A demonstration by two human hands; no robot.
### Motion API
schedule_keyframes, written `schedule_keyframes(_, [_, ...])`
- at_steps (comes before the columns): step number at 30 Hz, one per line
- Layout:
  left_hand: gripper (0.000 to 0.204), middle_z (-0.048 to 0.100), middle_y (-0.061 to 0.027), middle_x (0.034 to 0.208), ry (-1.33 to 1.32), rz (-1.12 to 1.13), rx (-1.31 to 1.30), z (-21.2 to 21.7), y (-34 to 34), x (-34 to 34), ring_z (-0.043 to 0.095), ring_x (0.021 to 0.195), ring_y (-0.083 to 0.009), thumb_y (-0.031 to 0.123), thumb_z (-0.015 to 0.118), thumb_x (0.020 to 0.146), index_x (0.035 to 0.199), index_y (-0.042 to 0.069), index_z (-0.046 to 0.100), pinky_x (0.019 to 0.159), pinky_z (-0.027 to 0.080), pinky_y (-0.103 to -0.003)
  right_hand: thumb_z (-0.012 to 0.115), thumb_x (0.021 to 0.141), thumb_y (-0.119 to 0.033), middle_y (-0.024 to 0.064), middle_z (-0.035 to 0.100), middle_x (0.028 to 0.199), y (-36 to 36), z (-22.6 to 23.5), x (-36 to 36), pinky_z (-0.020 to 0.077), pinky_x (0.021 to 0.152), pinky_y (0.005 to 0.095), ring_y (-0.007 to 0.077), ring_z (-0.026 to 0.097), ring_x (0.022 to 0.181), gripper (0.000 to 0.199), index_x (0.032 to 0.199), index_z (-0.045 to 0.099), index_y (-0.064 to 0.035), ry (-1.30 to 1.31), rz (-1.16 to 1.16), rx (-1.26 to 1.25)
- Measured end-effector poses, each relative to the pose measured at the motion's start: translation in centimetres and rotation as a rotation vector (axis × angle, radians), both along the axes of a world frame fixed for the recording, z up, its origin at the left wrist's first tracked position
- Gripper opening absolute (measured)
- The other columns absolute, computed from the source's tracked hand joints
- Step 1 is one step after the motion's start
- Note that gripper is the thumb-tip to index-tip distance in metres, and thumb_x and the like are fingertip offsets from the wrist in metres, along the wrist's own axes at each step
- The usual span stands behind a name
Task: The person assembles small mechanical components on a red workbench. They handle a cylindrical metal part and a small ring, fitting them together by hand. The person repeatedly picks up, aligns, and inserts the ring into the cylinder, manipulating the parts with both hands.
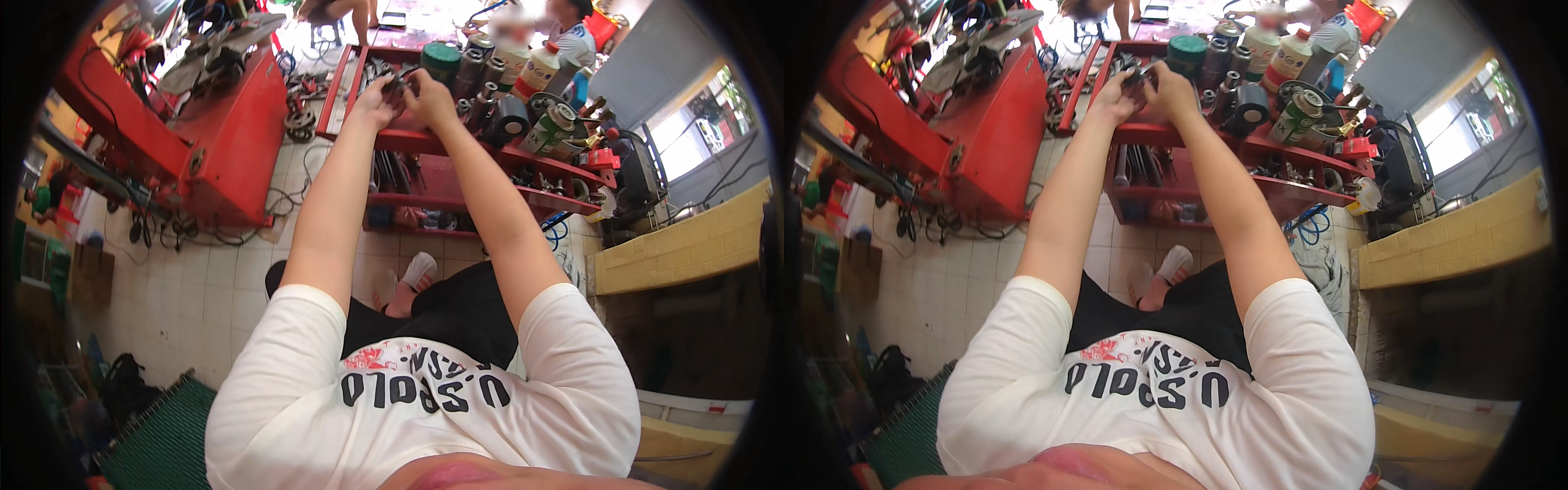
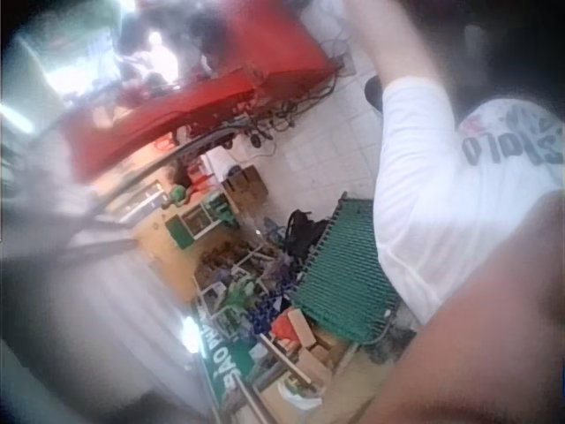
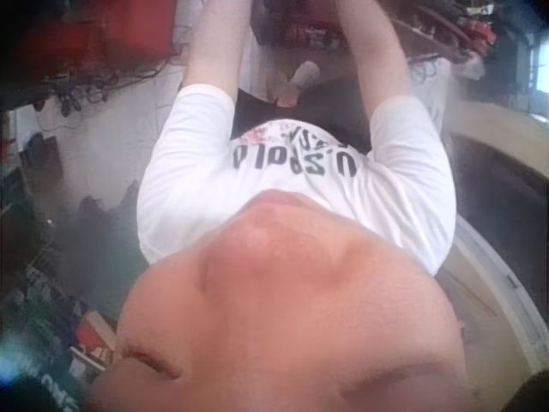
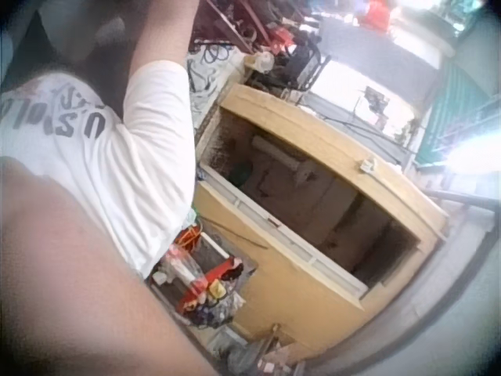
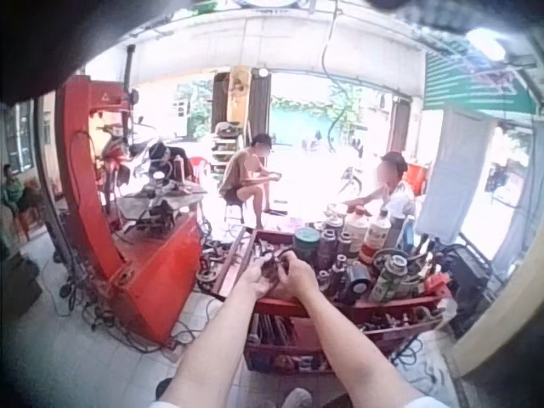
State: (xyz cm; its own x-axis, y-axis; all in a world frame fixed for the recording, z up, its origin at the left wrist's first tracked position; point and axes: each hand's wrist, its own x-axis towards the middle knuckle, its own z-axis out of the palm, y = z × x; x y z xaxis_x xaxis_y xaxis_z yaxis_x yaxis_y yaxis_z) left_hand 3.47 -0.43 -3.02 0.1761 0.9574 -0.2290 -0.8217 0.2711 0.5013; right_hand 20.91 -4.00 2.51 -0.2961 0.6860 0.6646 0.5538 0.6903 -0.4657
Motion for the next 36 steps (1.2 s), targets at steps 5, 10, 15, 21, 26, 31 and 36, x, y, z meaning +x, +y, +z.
schedule_keyframes(5, [0.018, 0.072, -0.0072, 0.104, 0.048, 0.061, 0.012, 0.9, -1.3, 1.5, 0.067, 0.1, -0.024, 0.024, 0.067, 0.098, 0.108, 0.009, 0.068, 0.094, 0.054, -0.044, 0.07, 0.095, -0.029, 0.0196, 0.074, 0.086, 0.4, -0.7, 0.3, 0.0567, 0.072, 0.0459, 0.0387, 0.073, 0.081, 0.027, 0.107, 0.067, -0.0053, -0.012, -0.039, -0.008])
schedule_keyframes(10, [0.015, 0.071, -0.0048, 0.104, 0.088, 0.078, 0.038, 1.2, -1.8, 1.8, 0.066, 0.101, -0.0241, 0.024, 0.069, 0.096, 0.106, 0.013, 0.068, 0.094, 0.054, -0.046, 0.062, 0.1, -0.037, 0.0214, 0.071, 0.081, 0.6, -0.7, 0.1, 0.0542, 0.071, 0.0511, 0.0436, 0.07, 0.081, 0.031, 0.099, 0.07, -0.0075, -0.012, -0.03, -0.061])
schedule_keyframes(15, [0.013, 0.071, -0.0038, 0.103, 0.086, 0.145, -0.018, 2.2, -2.8, 2.7, 0.066, 0.1, -0.0231, 0.022, 0.07, 0.096, 0.106, 0.014, 0.068, 0.094, 0.053, -0.044, 0.059, 0.102, -0.039, 0.0214, 0.07, 0.081, 1.1, -1.0, 0.6, 0.0525, 0.069, 0.0505, 0.0444, 0.068, 0.08, 0.033, 0.1, 0.069, -0.0081, -0.05, -0.047, -0.078])
schedule_keyframes(21, [0.013, 0.071, -0.0041, 0.1, 0.08, 0.115, -0.009, 2.4, -2.7, 2.1, 0.067, 0.099, -0.0225, 0.021, 0.07, 0.096, 0.106, 0.013, 0.068, 0.095, 0.053, -0.043, 0.062, 0.102, -0.038, 0.0193, 0.072, 0.082, 1.0, -0.7, 0.0, 0.0547, 0.07, 0.0469, 0.041, 0.071, 0.082, 0.031, 0.103, 0.07, -0.0086, 0.045, -0.047, -0.1])
schedule_keyframes(26, [0.016, 0.072, -0.0047, 0.099, 0.122, 0.109, -0.048, 3.1, -3.2, 2.4, 0.067, 0.097, -0.0236, 0.024, 0.071, 0.095, 0.106, 0.012, 0.067, 0.091, 0.055, -0.044, 0.066, 0.1, -0.033, 0.018, 0.073, 0.083, 0.8, -0.5, 0.4, 0.0551, 0.07, 0.0441, 0.0378, 0.072, 0.08, 0.027, 0.107, 0.068, -0.0074, 0.073, -0.021, -0.081])
schedule_keyframes(31, [0.016, 0.068, -0.0043, 0.102, 0.099, 0.066, -0.081, 3.1, -2.9, 2.2, 0.067, 0.095, -0.0226, 0.024, 0.072, 0.095, 0.104, 0.012, 0.067, 0.089, 0.056, -0.042, 0.066, 0.101, -0.03, 0.0179, 0.072, 0.079, 1.0, -1.1, 0.5, 0.0543, 0.066, 0.0407, 0.0338, 0.072, 0.073, 0.026, 0.106, 0.068, -0.0048, 0.095, -0.012, -0.042])
schedule_keyframes(36, [0.012, 0.071, -0.0037, 0.099, 0.058, 0.01, -0.075, 2.4, -2.3, 1.6, 0.067, 0.092, -0.0201, 0.021, 0.07, 0.094, 0.102, 0.012, 0.068, 0.087, 0.056, -0.041, 0.062, 0.101, -0.034, 0.0238, 0.07, 0.088, 1.2, -0.7, 0.5, 0.0531, 0.072, 0.0508, 0.0458, 0.068, 0.087, 0.028, 0.104, 0.07, -0.0077, 0.11, -0.018, -0.101])
